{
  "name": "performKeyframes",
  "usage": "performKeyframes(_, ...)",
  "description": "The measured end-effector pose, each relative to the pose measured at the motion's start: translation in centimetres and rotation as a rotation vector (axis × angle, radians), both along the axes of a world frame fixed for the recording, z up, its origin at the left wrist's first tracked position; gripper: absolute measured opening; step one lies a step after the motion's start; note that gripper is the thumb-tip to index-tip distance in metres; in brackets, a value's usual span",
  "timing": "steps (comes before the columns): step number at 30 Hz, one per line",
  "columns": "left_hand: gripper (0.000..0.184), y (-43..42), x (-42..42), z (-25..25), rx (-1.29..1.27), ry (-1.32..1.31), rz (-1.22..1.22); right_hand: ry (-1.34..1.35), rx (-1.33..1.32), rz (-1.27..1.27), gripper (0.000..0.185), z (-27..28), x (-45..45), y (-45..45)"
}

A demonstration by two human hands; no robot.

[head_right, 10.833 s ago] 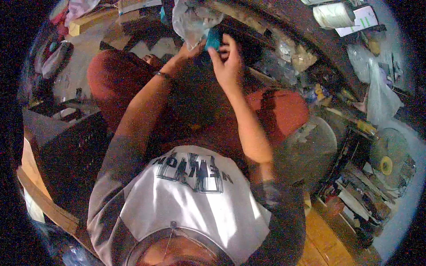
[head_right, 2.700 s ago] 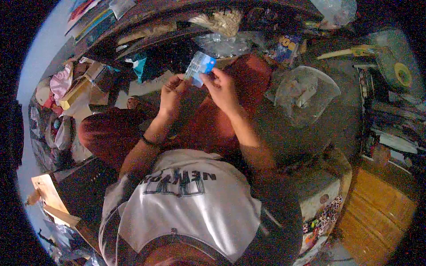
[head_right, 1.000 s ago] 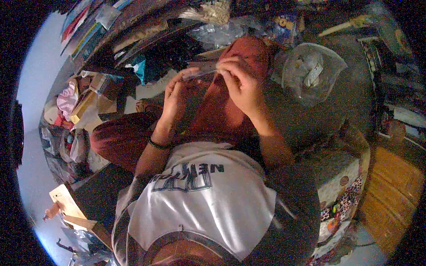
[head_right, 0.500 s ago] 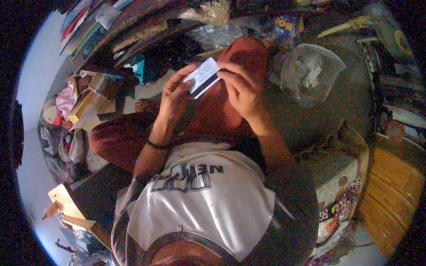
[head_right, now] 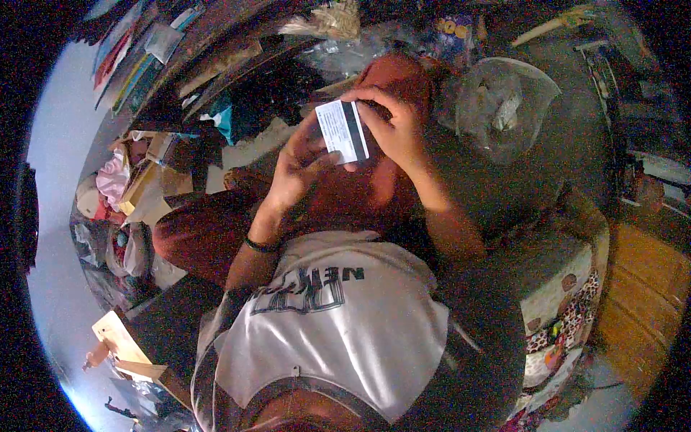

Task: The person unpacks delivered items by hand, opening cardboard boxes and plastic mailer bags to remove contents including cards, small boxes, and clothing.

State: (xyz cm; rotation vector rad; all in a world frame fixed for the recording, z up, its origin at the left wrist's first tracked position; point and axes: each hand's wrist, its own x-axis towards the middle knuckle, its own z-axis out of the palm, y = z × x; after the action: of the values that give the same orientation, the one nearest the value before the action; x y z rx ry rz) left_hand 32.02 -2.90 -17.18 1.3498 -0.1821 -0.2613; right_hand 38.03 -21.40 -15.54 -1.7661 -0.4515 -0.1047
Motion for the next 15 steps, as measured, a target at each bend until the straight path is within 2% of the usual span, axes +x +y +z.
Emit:
performKeyframes(7, 0.074, 0.2, 0.0, 0.7, -0.040, 0.022, -0.045, 0.027, -0.010, -0.021, 0.018, -1.0, -0.3, 0.1)
performKeyframes(10, 0.075, 0.0, 0.0, 0.6, -0.095, 0.060, -0.051, -0.125, -0.044, -0.010, 0.021, -0.8, -0.3, -0.2)
performKeyframes(15, 0.077, 0.0, -0.1, 1.5, -0.070, 0.102, -0.090, -0.105, -0.020, -0.018, 0.022, -0.7, -0.5, -0.5)
